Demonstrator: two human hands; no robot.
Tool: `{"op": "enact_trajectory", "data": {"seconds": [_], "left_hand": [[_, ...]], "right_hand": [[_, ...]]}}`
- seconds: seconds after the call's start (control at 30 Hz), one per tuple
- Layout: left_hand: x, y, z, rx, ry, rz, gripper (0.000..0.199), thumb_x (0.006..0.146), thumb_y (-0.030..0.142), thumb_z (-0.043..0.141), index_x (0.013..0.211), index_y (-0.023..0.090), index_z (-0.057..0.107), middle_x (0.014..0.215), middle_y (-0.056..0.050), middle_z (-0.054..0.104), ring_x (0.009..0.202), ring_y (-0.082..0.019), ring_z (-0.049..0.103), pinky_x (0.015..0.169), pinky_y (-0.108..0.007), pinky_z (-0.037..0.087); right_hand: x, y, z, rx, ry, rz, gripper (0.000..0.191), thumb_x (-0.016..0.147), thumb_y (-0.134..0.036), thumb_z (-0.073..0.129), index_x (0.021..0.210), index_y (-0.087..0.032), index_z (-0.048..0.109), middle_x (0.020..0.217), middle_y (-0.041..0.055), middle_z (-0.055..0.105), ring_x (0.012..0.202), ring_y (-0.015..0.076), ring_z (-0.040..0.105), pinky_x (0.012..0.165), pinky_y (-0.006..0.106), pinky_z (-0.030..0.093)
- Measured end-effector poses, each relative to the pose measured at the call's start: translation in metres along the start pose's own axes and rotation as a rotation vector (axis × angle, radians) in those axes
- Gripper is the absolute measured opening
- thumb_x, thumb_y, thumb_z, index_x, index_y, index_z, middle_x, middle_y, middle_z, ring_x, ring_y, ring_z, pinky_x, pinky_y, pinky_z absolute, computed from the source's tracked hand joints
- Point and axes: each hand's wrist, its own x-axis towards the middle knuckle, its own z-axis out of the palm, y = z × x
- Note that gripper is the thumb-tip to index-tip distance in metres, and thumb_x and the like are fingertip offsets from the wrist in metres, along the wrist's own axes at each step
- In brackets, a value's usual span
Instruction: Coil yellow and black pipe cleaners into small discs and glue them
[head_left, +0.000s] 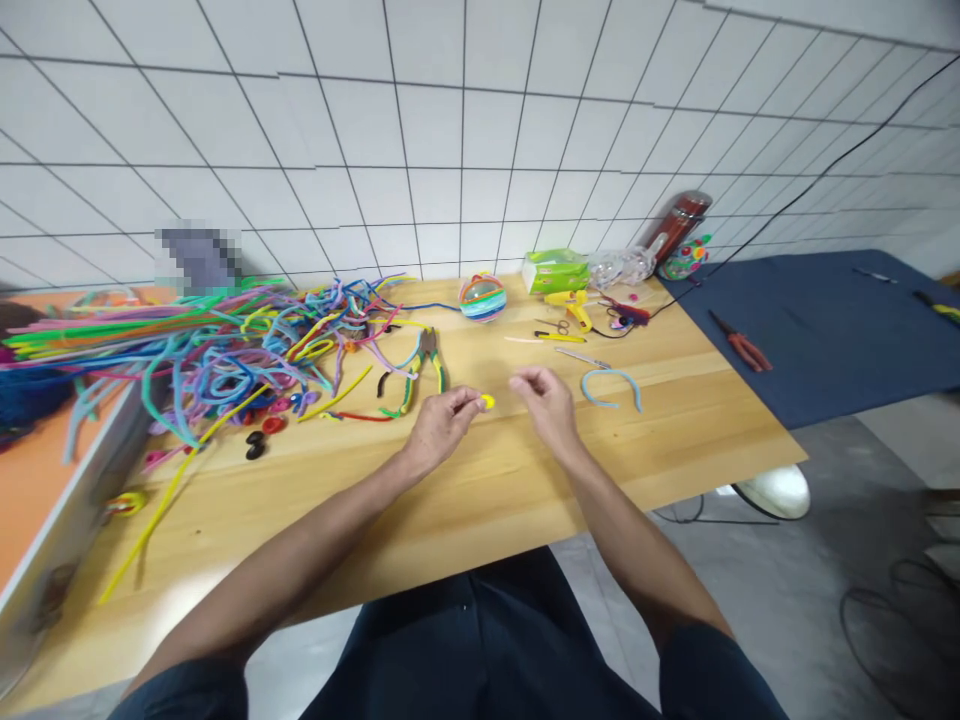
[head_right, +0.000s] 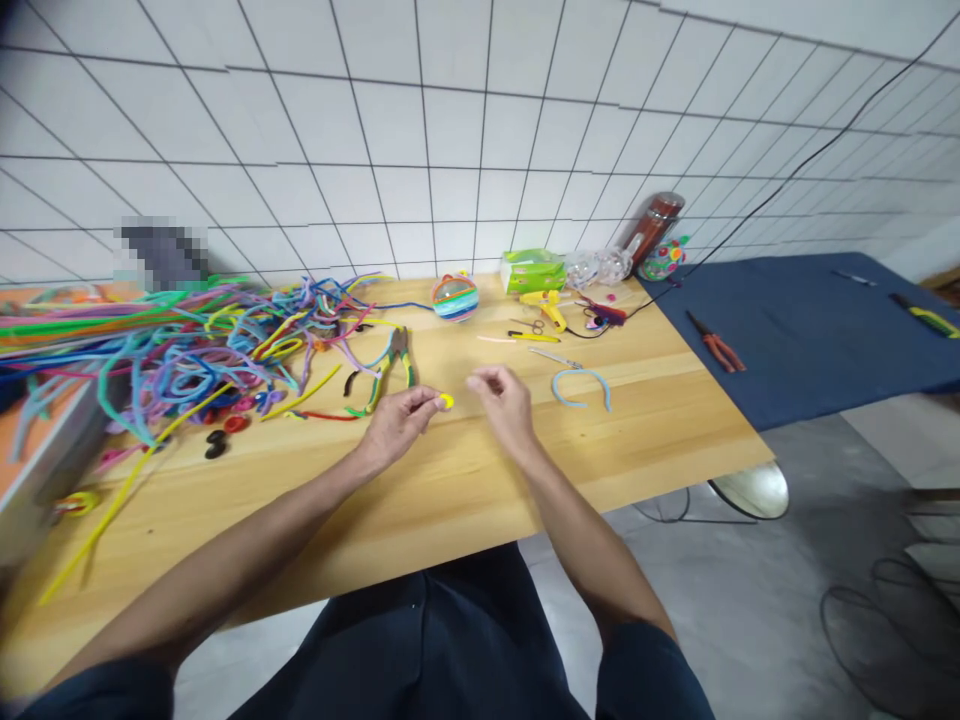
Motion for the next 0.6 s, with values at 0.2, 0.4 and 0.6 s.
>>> {"op": "enact_trajectory", "data": {"seconds": [0.2,0.4,0.6], "left_hand": [[0.002,-0.014,-0.005,-0.141,-0.040,-0.142,0.036,0.087,0.052,0.070,0.082,0.018,0.081,0.059,0.002,0.061,0.052,-0.010,0.047,0.054,-0.024,0.036],[0.005,-0.028,-0.004,-0.390,-0.041,-0.325,0.037,0.081,0.054,0.076,0.084,0.017,0.078,0.075,-0.003,0.076,0.050,-0.007,0.046,0.050,-0.023,0.035],[0.005,-0.032,-0.005,-0.457,-0.109,-0.365,0.027,0.085,0.043,0.073,0.088,0.017,0.077,0.081,-0.004,0.080,0.049,-0.007,0.049,0.049,-0.022,0.037]], "right_hand": [[0.122,0.039,-0.088,-0.453,0.386,0.079,0.031,0.083,-0.039,0.071,0.106,-0.019,0.064,0.115,0.0136,0.075,0.109,0.0291,0.068,0.109,0.054,0.053],[0.194,0.087,-0.112,-0.776,0.300,0.082,0.042,0.076,-0.035,0.080,0.111,-0.022,0.060,0.123,0.0133,0.071,0.118,0.0313,0.063,0.114,0.056,0.048],[0.220,0.119,-0.131,-0.903,0.089,-0.076,0.025,0.091,-0.033,0.063,0.114,-0.023,0.058,0.119,0.0186,0.069,0.109,0.0324,0.063,0.107,0.058,0.047]]}}
